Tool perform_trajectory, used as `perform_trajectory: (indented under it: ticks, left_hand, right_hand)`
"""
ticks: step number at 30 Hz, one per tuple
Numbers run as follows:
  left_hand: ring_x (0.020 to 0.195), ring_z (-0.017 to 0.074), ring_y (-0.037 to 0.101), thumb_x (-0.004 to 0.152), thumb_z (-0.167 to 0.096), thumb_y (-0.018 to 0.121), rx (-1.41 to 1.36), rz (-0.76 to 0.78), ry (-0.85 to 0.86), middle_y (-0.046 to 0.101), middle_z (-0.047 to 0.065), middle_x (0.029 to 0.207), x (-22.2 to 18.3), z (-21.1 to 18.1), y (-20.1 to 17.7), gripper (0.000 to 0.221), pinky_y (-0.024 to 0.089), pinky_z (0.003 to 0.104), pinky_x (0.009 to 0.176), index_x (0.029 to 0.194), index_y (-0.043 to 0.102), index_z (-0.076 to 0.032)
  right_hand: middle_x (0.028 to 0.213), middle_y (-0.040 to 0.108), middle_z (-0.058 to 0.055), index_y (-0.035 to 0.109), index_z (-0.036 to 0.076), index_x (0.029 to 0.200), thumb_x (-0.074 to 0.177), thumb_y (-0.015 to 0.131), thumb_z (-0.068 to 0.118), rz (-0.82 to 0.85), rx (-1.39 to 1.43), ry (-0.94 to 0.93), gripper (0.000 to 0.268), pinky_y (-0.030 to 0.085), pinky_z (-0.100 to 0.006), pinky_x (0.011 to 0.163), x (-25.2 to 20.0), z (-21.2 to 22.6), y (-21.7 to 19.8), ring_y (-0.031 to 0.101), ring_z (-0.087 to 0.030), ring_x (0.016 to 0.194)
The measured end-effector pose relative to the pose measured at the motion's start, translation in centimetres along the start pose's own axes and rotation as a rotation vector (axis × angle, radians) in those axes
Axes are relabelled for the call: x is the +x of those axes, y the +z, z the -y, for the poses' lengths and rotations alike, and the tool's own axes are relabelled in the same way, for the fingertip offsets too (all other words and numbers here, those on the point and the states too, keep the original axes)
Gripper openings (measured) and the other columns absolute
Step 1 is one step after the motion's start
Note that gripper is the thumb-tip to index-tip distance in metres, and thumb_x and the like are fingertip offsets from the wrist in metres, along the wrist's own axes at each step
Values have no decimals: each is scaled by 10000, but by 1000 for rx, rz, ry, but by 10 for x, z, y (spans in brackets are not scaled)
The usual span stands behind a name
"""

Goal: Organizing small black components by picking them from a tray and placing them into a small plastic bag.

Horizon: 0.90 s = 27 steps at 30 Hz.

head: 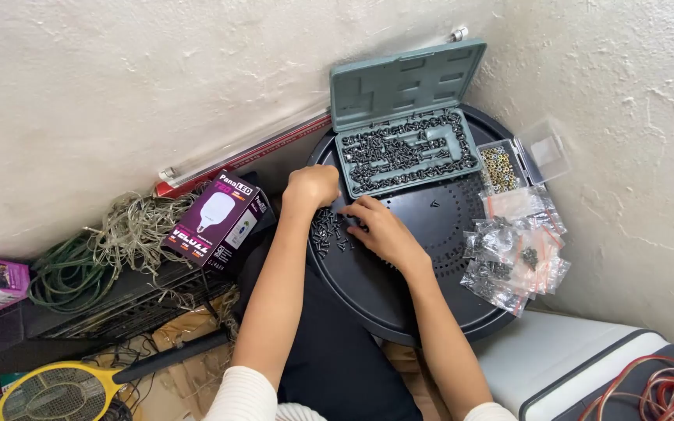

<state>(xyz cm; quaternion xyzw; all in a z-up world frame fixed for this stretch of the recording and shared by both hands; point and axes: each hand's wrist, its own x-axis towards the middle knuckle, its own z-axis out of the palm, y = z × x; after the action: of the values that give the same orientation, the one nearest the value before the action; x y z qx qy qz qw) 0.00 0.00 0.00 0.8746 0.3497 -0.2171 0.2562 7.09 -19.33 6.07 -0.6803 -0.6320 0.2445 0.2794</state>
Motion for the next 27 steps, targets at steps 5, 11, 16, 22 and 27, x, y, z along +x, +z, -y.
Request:
perform_trajectory:
  ticks: [5,11,16,22,27]
  left_hand:
    - [786,377,737,972,-181,623,-9,-51,17,747,236,878,-19,-11,-9,247,601,572,716,981,769,18]
    - [758,349,735,997,-216,596,5,-75,22,742,207,841,-18,-19,-3,281,603,555,708,973,765,7]
    - [739,342,721,988,-172,579,39,-48,51,728,197,805,-15,-22,4,275,594,539,705,897,758,15]
    - [752,338,720,996,-171,571,20,-41,60,734,214,834,-21,-29,-6,281,593,549,722,916,761,19]
    - [786,363,720,986,-153,560,29,-17,58,732,233,865,-25,-35,-5,278,580,570,741,923,764,26]
  right_hand:
    - [960,622,-94,692,50,1005,876,747,36,7,-91,-58,141,590,-383,709,5,-17,19,681,-299,876]
    - [904,561,-68,624,59,922,925,714,72,11,-222,-100,91,565,-344,717,8,-34,36,670,-272,867]
    - [880,498,-54,548,95,913,924,681,166,-31,-436,-150,151,510,-346,679,12,-58,62,620,-245,836]
    - [872,516,-54,546,76,914,930,641,162,-68,-558,-150,129,492,-311,655,11,-65,73,616,-225,794]
    - [865,515,-79,559,62,907,977,582,108,-118,-559,-147,87,490,-290,645,12,-65,75,610,-224,745]
